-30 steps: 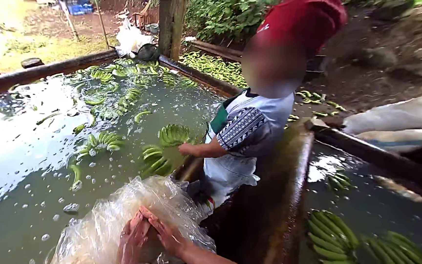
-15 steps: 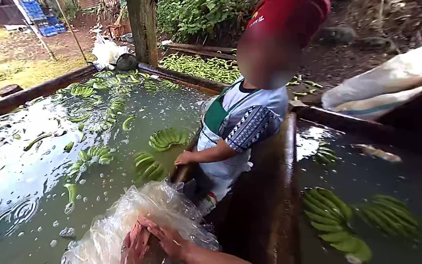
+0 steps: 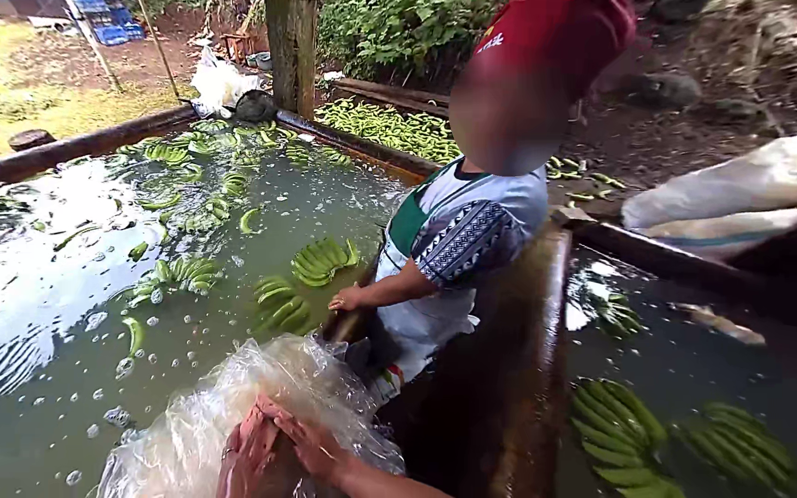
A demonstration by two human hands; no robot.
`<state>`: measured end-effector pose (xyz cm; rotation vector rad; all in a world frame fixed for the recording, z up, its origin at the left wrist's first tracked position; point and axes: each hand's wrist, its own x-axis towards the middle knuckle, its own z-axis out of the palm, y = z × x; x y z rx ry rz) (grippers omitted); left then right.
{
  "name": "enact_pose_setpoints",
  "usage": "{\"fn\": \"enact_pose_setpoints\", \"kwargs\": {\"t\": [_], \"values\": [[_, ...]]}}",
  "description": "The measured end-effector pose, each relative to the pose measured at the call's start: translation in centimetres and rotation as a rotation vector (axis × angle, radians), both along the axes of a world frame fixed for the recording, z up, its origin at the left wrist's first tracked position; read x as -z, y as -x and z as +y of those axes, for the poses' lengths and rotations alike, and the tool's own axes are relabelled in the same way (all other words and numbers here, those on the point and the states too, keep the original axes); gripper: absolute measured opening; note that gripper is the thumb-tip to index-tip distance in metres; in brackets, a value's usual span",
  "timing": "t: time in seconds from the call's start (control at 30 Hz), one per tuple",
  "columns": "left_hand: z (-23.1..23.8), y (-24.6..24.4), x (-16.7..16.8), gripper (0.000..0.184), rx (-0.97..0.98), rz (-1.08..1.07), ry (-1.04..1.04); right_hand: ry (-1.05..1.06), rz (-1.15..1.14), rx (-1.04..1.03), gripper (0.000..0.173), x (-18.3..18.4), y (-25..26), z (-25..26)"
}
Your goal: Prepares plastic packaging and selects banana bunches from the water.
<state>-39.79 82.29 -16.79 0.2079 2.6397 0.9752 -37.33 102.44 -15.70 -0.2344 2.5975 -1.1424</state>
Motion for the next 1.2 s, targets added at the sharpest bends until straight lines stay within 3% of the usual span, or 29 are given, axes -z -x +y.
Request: {"fn": "enact_pose_setpoints", "kwargs": {"t": [0.17,0.37,0.83,1.2], "values": [[0.4,0.2,-1.2,0.068,0.006,-0.019,0.039,-0.032,0.122,0.004,0.054,1.9,-0.6,-0.1],[0.4,0.5,-1.1,0.071,-0.006,-0.062,0.060,-0.027,0.006,-0.017,0.056,0.9,0.1,-0.1],[0.4,0.4,-0.8,0.068,-0.011,-0.032,0.026,-0.025,0.067,-0.021,0.056,2.0,0.1,0.0],[0.0,0.3,-0.2,0.069,0.003,-0.005,-0.005,-0.007,-0.013,-0.021,0.058,1.1,0.3,-0.1]]}}
